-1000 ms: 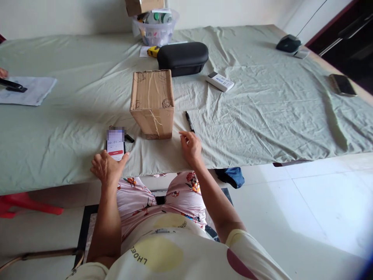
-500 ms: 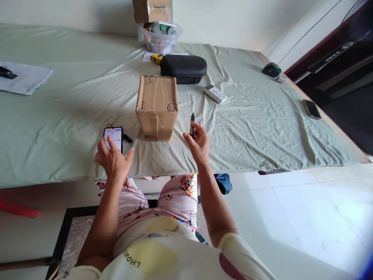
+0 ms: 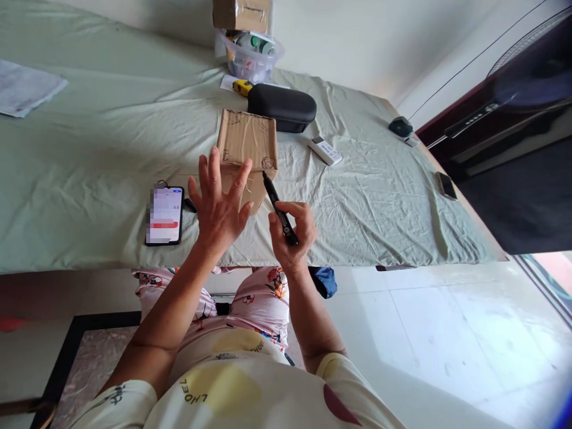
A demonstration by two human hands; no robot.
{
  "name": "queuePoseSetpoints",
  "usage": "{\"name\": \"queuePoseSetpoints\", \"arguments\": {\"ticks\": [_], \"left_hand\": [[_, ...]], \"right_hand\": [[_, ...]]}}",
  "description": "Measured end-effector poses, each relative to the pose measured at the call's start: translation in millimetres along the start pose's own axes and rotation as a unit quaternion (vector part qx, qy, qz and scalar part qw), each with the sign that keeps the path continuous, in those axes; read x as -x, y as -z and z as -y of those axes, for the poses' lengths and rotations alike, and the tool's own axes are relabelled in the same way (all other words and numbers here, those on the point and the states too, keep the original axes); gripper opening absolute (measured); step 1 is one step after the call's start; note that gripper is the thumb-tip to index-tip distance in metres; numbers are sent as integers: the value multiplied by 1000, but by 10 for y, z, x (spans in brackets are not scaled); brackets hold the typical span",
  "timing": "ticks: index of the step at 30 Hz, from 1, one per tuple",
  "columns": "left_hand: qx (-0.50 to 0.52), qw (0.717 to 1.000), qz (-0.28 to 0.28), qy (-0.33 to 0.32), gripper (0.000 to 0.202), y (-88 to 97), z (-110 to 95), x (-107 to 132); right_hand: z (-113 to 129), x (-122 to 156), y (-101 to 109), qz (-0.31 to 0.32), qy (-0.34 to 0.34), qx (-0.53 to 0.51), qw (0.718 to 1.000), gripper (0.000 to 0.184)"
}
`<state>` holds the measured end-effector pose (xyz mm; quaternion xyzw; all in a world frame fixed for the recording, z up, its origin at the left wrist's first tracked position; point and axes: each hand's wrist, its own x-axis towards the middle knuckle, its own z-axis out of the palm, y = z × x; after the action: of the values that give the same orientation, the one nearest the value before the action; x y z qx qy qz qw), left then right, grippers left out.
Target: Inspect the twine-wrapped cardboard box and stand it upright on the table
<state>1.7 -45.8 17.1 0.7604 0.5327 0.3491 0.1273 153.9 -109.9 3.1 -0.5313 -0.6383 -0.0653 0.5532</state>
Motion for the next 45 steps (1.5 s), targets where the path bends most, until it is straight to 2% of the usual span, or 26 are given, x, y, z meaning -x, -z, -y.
{"name": "queuePoseSetpoints", "arguments": {"ticks": [6, 12, 14, 18, 20, 22, 25, 27, 29, 32, 35, 37, 39, 42, 45], "left_hand": [[-15, 1000, -1, 5, 77, -9, 10, 27], [-14, 1000, 0, -4, 80, -37, 26, 22], [-22, 1000, -1, -10, 80, -44, 44, 17], [-24, 999, -1, -21, 82, -41, 90, 11], [-9, 999, 2, -33, 80, -34, 117, 14], [10, 999, 0, -42, 78, -27, 152, 24], [34, 999, -15, -29, 80, -2, 246, 66], [37, 999, -28, 4, 83, 42, 357, 129], [25, 997, -39, 59, 83, 118, 524, 232], [-11, 983, -50, 178, 84, 275, 875, 441], [-106, 942, -58, 314, 77, 419, 1238, 614], [-168, 923, -36, 343, 66, 468, 1378, 681], [-199, 919, -3, 341, 66, 463, 1398, 714], [-211, 924, 27, 317, 67, 375, 1292, 705], [-218, 920, 28, 324, 68, 287, 1183, 653]], "right_hand": [[-75, 33, 52, 5, -20, 43, 999, 17], [-81, -62, 72, -88, -46, 45, 994, 18], [-59, -89, 54, -79, -36, 30, 996, 20], [-28, -28, 33, -18, -6, 3, 1000, 26], [-50, 40, 44, -43, -37, 3, 998, 28], [-123, 93, 60, -98, -83, 8, 992, 27], [-358, 111, 48, -131, -117, 37, 984, 26], [-584, 105, -6, -80, -128, 62, 987, 27], [-822, 120, -88, 10, -148, 94, 984, 26], [-1085, 191, -208, 152, -221, 146, 952, 33], [-1158, 265, -286, 235, -245, 199, 919, 41], [-1133, 292, -311, 256, -239, 220, 910, 41], [-1100, 306, -317, 260, -233, 227, 909, 41], [-1095, 325, -310, 245, -226, 216, 918, 42], [-1136, 353, -309, 220, -225, 191, 930, 41]]}}
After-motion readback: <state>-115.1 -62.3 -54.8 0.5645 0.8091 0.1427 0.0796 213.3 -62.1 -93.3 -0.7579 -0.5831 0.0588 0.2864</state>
